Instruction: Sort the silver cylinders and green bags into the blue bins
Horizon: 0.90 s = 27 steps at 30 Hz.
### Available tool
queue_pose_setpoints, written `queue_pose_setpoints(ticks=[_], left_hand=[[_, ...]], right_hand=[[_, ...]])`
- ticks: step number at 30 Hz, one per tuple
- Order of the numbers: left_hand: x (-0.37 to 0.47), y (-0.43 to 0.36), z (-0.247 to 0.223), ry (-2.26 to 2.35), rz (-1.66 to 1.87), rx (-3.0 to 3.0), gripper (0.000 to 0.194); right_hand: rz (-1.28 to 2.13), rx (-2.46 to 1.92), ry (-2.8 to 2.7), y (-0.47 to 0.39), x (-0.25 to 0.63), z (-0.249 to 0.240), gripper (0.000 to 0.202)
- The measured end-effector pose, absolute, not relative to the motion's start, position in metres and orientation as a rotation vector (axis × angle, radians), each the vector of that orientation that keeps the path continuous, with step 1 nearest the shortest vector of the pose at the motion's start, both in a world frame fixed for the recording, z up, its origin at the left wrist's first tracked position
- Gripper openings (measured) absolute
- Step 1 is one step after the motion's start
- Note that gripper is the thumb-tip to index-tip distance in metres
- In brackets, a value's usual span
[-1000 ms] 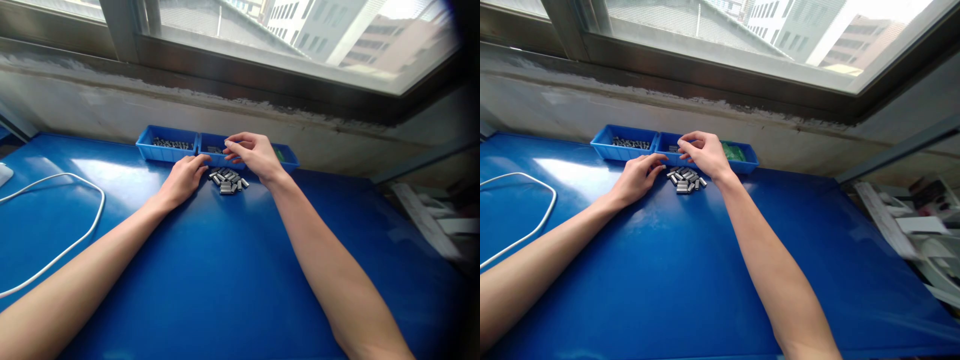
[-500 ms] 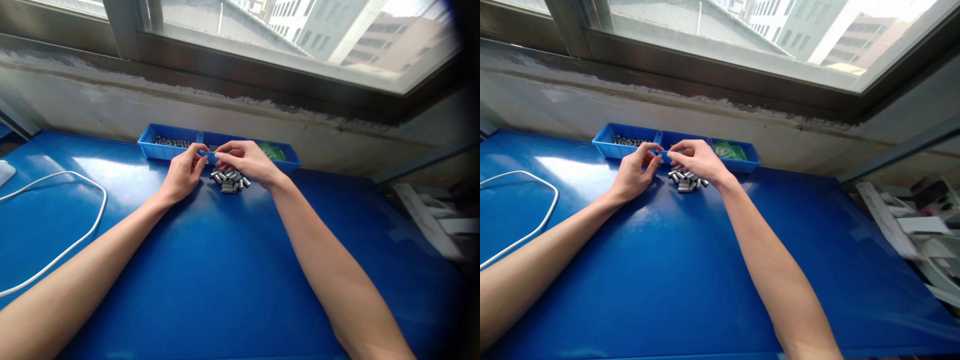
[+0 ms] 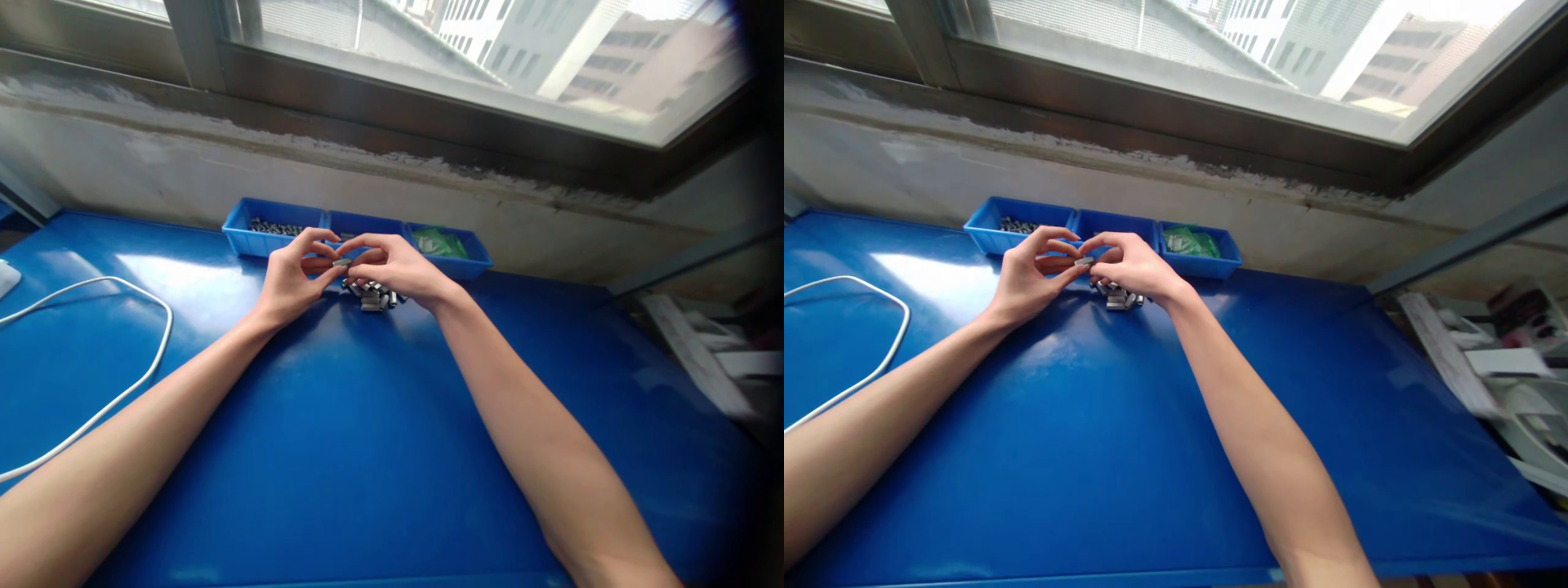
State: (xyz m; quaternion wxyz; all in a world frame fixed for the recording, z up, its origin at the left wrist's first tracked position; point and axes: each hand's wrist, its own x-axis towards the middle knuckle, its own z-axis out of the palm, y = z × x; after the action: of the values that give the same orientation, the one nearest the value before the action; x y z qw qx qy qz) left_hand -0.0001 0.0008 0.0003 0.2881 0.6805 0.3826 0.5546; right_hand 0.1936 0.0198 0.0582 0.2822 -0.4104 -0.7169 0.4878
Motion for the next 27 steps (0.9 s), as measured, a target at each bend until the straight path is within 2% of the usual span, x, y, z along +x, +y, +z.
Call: queue_pose_setpoints(ticks=[7, 16, 22, 27], left_hand=[[-0.001, 0.001, -0.001, 1.035, 1.432, 1.805, 0.057], [-0.002, 0.005, -0.004, 1.12, 1.287, 2.247, 0.023], [-0.002, 0.006, -0.01, 1.047, 1.097, 2.517, 0.022], [-0.003, 0.006, -0.01, 1.061, 1.105, 2.498, 0.017]], right_hand=[[1.307, -1.107, -1.827, 0.023, 0.195, 0.056, 0.021], [1.026, -1.263, -1.595, 0.031, 0.202, 0.06, 0.024], [0.98, -1.285, -1.569, 0.033, 0.204, 0.061, 0.029], [0.969, -1.279, -1.599, 0.032, 0.202, 0.063, 0.02]])
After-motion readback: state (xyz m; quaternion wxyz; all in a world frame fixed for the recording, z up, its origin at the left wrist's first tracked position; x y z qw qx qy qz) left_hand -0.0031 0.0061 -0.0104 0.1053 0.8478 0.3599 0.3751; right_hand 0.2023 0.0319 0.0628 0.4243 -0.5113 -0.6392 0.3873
